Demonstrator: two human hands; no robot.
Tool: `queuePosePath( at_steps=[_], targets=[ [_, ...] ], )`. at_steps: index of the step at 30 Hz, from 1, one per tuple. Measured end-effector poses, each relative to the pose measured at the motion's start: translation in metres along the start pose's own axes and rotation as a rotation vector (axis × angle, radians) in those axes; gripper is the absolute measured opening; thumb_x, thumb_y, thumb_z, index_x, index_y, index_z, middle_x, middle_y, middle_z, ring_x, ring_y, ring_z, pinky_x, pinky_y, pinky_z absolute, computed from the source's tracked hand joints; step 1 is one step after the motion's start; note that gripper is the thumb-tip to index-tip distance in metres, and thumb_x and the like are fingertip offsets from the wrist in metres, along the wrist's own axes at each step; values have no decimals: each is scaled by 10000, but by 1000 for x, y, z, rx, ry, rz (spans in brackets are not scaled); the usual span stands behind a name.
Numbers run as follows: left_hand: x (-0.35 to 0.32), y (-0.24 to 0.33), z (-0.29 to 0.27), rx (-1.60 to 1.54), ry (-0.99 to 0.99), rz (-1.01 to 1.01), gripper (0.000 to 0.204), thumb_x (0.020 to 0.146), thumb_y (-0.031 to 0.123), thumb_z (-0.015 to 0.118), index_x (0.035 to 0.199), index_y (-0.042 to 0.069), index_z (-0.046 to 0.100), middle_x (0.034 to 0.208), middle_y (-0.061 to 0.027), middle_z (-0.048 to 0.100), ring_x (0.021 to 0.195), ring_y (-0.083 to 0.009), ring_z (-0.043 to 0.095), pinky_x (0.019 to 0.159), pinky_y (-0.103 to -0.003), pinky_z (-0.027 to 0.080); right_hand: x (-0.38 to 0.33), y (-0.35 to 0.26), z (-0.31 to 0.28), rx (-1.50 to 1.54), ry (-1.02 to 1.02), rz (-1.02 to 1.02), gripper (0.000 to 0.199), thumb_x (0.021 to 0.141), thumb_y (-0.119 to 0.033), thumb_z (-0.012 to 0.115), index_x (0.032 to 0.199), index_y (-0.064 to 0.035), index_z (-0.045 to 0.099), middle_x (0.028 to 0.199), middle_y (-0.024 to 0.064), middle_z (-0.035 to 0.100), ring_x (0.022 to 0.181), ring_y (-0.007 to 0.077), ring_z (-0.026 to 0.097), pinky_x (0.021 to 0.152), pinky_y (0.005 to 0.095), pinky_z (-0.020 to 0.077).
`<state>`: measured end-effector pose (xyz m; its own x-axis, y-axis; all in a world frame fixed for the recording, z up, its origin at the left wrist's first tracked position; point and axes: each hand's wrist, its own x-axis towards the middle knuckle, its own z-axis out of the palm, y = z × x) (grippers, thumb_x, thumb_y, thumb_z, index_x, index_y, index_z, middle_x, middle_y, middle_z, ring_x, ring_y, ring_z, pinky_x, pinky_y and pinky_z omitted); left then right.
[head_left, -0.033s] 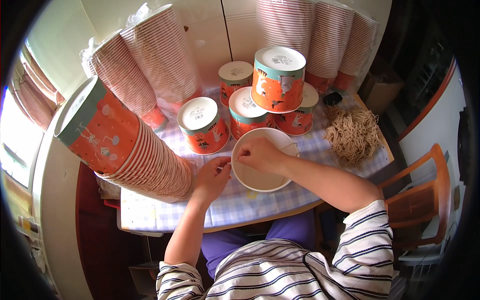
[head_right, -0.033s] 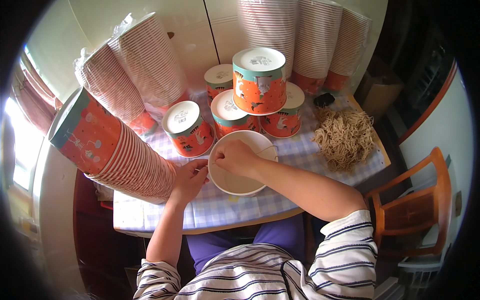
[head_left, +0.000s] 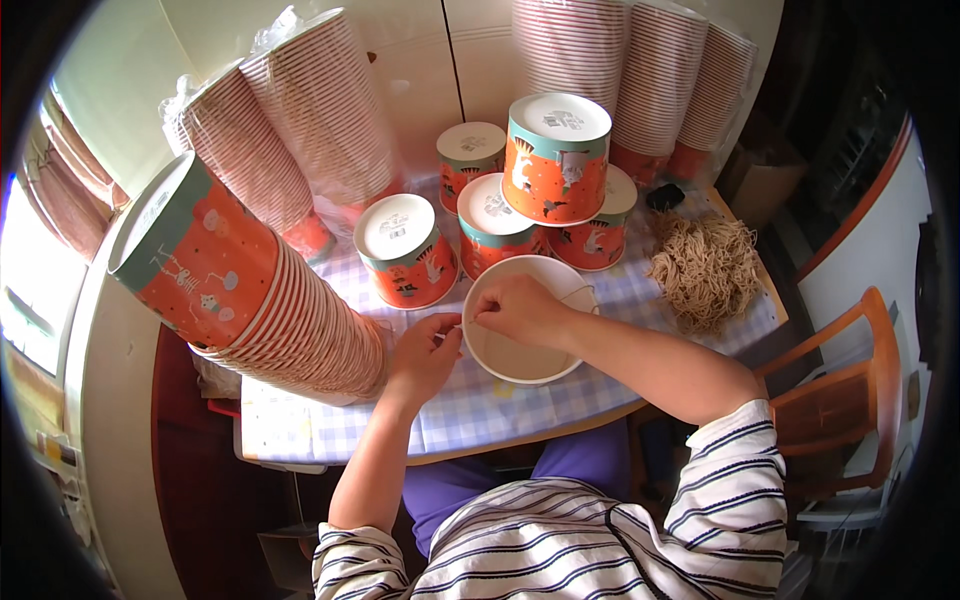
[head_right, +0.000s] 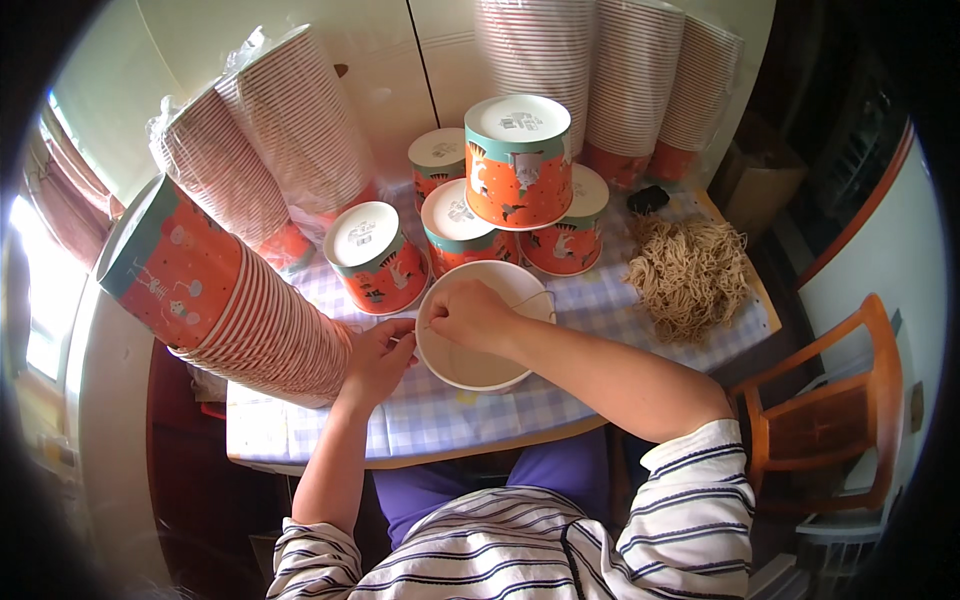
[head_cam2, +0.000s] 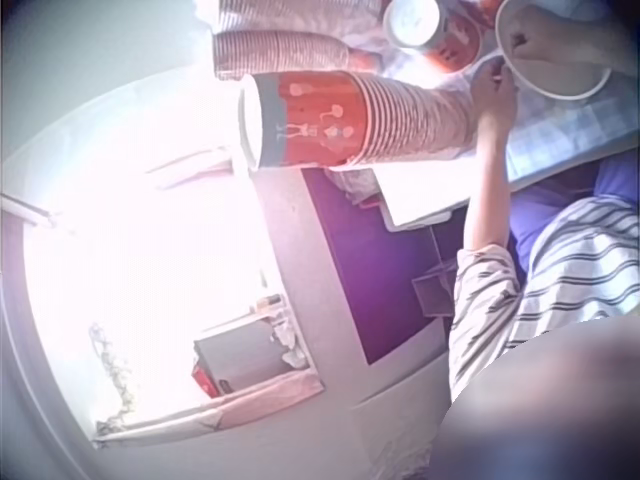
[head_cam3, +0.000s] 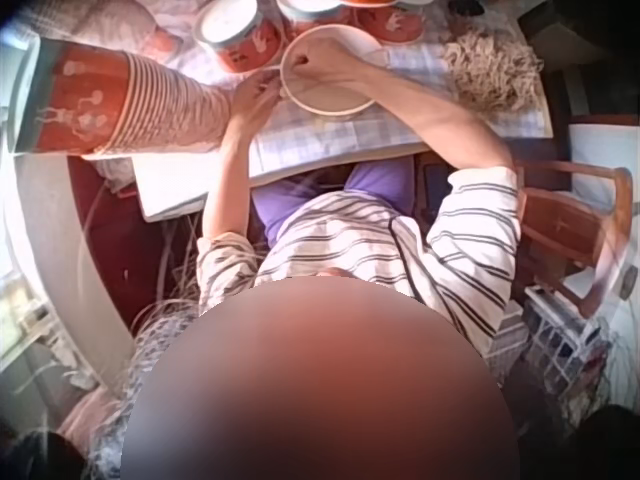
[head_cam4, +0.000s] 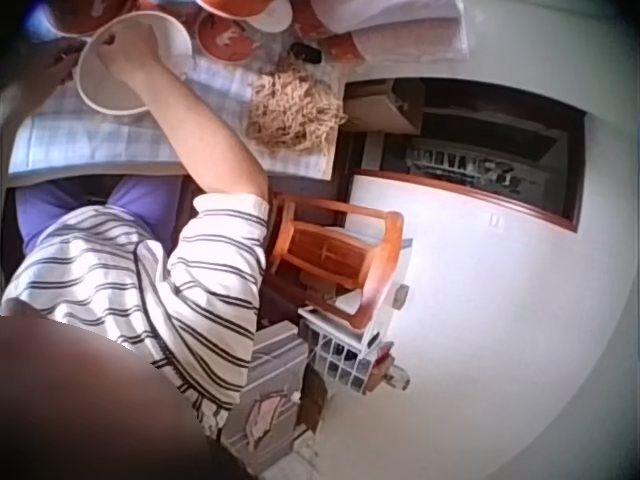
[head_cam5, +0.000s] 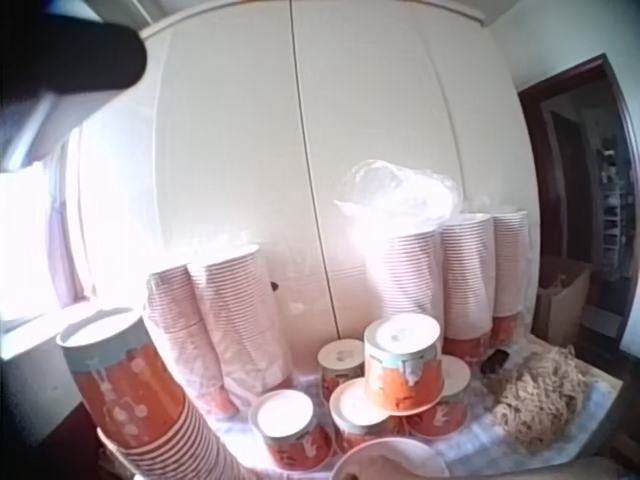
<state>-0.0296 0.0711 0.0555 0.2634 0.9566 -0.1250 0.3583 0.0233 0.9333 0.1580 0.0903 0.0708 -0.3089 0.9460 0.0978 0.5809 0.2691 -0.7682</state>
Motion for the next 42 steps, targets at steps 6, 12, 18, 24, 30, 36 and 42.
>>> queuePosePath(
  at_steps=[6, 12, 18, 24, 30, 36, 42],
  targets=[
    [1, -1, 0, 47, -1, 26, 263, 883, 178, 541, 1074, 16, 619, 785, -78, 658, 685, -124, 632, 590, -253, 473, 0, -1, 1, 59, 11, -12, 140, 703, -168, 621, 785, -70, 679, 771, 113, 657, 745, 268, 633, 670, 380, 495],
    [3, -7, -2, 35, 1, 55, 259, 880, 164, 539, 1066, 4, 620, 772, -85, 656, 682, -127, 632, 591, -260, 476, 1, -1, 2, 85, -5, 12, 133, 700, -165, 635, 772, -60, 674, 767, 114, 659, 729, 259, 637, 661, 368, 497],
    [4, -7, -2, 39, 6, 69, 251, 867, 151, 545, 1051, 3, 627, 787, -93, 665, 678, -135, 632, 605, -272, 483, 2, -2, 2, 24, -31, 16, 175, 745, -173, 629, 831, -34, 692, 759, 112, 672, 704, 171, 640, 654, 309, 495],
    [8, -6, -3, 80, 2, 87, 252, 841, 137, 554, 1042, 7, 633, 800, -97, 671, 677, -150, 631, 625, -286, 488, 4, 1, 3, 63, -5, 39, 136, 707, -169, 638, 775, -58, 675, 755, 113, 661, 716, 252, 640, 658, 364, 499],
    [8, -3, -4, 83, -14, 103, 250, 833, 131, 555, 1034, 5, 635, 804, -97, 670, 664, -145, 617, 632, -285, 483, 3, -3, 2, 81, -43, 103, 146, 716, -181, 651, 783, -56, 683, 759, 113, 668, 719, 226, 648, 663, 345, 501],
    [8, -2, -4, 86, -20, 112, 252, 831, 136, 563, 1031, 0, 634, 810, -99, 670, 662, -146, 613, 636, -283, 482, 2, -6, 0, 124, -76, 151, 165, 720, -195, 667, 784, -44, 687, 751, 109, 671, 708, 199, 646, 662, 333, 500],
    [7, 2, -5, 96, -43, 119, 251, 832, 138, 571, 1027, -6, 633, 818, -101, 668, 681, -151, 614, 644, -286, 480, 3, -1, 1, 168, -100, 175, 173, 729, -207, 663, 780, -44, 692, 756, 112, 673, 719, 197, 647, 669, 332, 501]
  ],
)
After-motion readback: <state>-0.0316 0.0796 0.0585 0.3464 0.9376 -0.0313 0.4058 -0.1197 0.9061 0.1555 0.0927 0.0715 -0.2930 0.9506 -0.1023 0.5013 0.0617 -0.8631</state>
